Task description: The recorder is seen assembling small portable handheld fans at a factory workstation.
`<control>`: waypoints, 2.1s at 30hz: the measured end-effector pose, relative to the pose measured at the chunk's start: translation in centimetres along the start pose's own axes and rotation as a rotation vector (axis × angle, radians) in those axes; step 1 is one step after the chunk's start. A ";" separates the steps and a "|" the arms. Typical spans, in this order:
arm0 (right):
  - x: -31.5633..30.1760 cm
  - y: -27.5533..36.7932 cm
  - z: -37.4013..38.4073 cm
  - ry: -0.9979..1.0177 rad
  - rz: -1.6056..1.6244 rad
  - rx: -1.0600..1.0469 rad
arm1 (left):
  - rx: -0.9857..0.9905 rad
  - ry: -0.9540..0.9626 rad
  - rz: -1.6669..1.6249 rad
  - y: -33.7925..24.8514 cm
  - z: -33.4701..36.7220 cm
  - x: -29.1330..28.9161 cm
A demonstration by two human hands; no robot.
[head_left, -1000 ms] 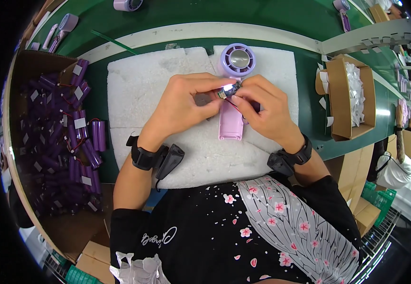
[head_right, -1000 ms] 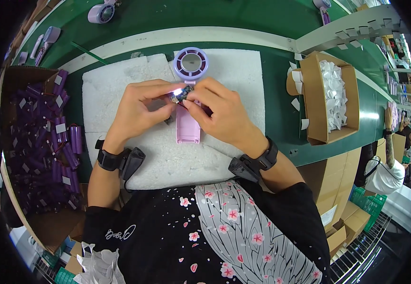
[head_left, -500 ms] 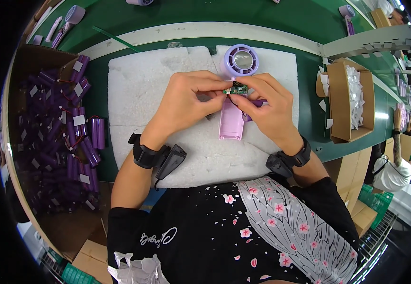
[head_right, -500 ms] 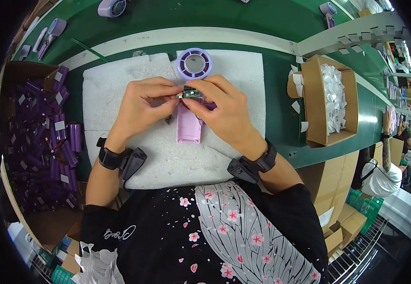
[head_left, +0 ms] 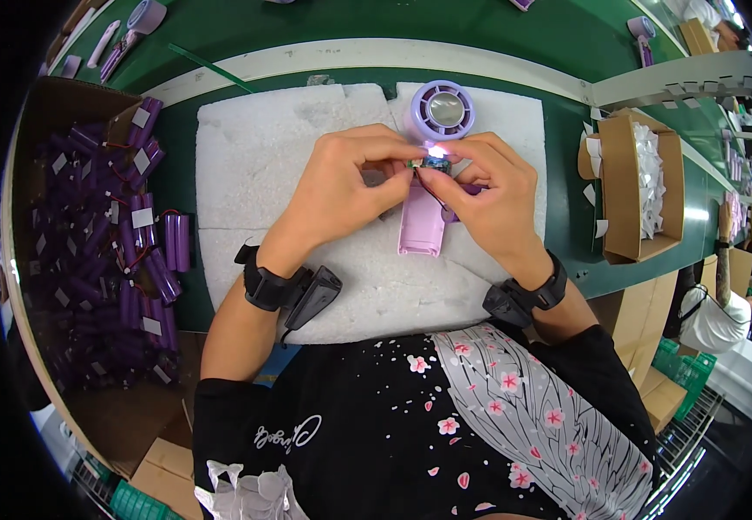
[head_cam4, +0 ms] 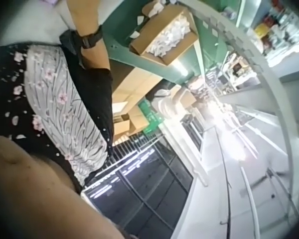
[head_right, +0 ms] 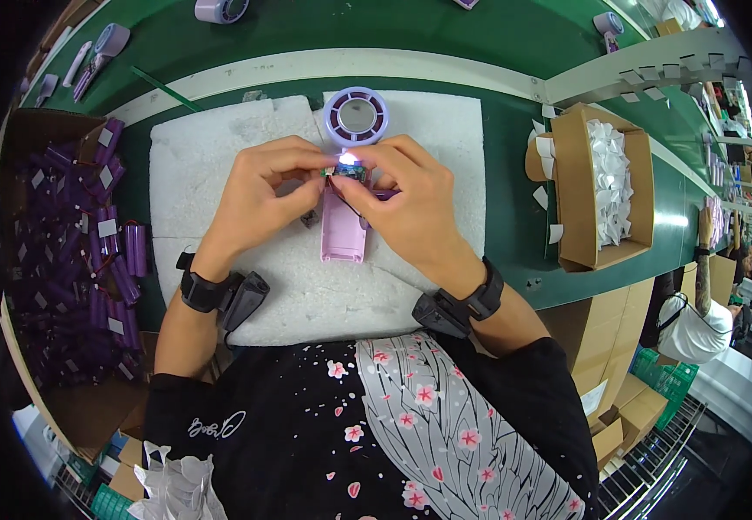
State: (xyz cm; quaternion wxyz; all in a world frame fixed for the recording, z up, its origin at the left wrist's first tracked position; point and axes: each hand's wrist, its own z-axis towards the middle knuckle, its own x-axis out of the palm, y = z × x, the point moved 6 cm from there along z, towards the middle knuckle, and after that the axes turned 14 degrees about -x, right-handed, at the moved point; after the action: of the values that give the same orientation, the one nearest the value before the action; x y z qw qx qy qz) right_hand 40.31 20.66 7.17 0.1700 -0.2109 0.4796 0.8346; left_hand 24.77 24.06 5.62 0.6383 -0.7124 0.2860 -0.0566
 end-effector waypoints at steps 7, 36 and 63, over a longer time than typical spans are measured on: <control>-0.1 0.1 -0.1 0.004 0.069 0.100 | -0.028 -0.070 0.060 -0.4 -0.5 1.2; -0.2 0.8 -0.6 0.070 -0.131 -0.113 | -0.188 -0.017 -0.040 0.4 -0.4 2.2; -0.6 1.0 -0.1 0.115 -0.192 -0.094 | -0.134 0.064 -0.254 0.7 0.0 2.2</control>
State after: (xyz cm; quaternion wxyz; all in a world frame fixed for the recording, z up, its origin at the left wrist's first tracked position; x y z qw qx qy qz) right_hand 40.35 20.04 8.13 0.2113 -0.3109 0.4265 0.8226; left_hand 26.40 22.97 4.36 0.5677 -0.7816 0.2168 -0.1406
